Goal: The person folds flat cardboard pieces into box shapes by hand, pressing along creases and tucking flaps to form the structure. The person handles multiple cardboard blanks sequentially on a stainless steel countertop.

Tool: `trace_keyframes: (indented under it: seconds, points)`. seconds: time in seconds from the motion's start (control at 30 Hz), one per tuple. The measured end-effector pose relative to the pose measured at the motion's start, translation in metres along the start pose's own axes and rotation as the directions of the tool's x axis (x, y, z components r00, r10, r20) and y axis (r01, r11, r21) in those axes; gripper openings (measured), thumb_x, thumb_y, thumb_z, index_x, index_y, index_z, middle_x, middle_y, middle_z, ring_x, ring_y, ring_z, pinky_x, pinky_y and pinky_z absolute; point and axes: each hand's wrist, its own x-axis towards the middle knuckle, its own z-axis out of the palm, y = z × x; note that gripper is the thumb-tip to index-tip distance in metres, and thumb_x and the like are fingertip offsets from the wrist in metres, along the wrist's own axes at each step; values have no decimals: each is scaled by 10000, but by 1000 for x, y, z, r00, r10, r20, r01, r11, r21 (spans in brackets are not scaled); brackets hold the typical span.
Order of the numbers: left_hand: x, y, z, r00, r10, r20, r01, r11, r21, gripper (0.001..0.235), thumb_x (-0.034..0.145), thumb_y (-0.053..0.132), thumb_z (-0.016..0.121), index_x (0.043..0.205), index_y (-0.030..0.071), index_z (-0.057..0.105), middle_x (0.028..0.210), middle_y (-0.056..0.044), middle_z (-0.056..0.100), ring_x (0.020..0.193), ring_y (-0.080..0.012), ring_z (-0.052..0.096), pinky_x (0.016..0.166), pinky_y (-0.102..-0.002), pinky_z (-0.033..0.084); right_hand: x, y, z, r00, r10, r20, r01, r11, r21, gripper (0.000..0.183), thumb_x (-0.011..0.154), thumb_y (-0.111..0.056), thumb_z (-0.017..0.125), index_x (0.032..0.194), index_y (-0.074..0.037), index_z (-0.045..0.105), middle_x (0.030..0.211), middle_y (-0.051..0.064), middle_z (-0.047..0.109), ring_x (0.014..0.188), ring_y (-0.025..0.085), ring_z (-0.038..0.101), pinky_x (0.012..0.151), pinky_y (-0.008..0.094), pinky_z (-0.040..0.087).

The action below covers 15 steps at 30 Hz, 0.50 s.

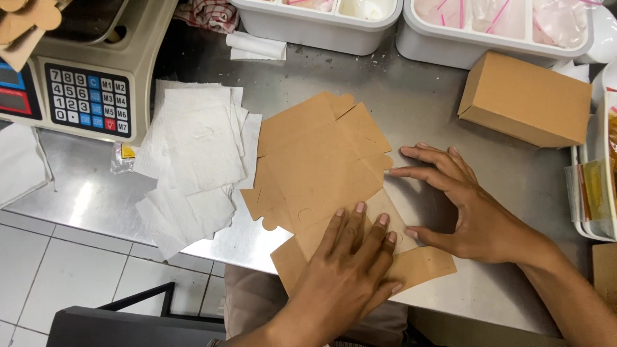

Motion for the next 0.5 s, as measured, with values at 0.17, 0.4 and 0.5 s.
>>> trace_keyframes:
  seconds: [0.17, 0.4, 0.5]
  points:
    - [0, 1, 3, 1000, -6, -19, 6, 1000, 9, 508, 1052, 492, 539, 1287, 69, 695, 1428, -192, 643, 1390, -483, 538, 1185, -576, 387, 4, -6, 6, 997, 4, -81, -9, 999, -53, 682, 776, -264, 842, 1415, -228, 606, 1563, 21, 493, 1528, 210, 351, 1247, 479, 124]
    - [1, 2, 3, 1000, -1, -8, 1, 1000, -7, 485, 1055, 454, 538, 1283, 53, 687, 1422, -204, 640, 1382, -498, 537, 1182, -577, 388, 10, -4, 17, 971, 6, -238, -40, 990, -138, 597, 797, -295, 838, 1360, -245, 645, 1442, 19, 593, 1394, 213, 486, 1199, 473, 245]
    - [1, 3, 2, 1000, -4, -14, 4, 1000, 16, 482, 1061, 457, 533, 1282, 59, 691, 1425, -205, 641, 1379, -488, 550, 1188, -565, 394, 14, -5, 23, 956, 0, -294, -49, 986, -158, 564, 799, -268, 852, 1330, -234, 663, 1405, 14, 609, 1355, 209, 511, 1180, 445, 271]
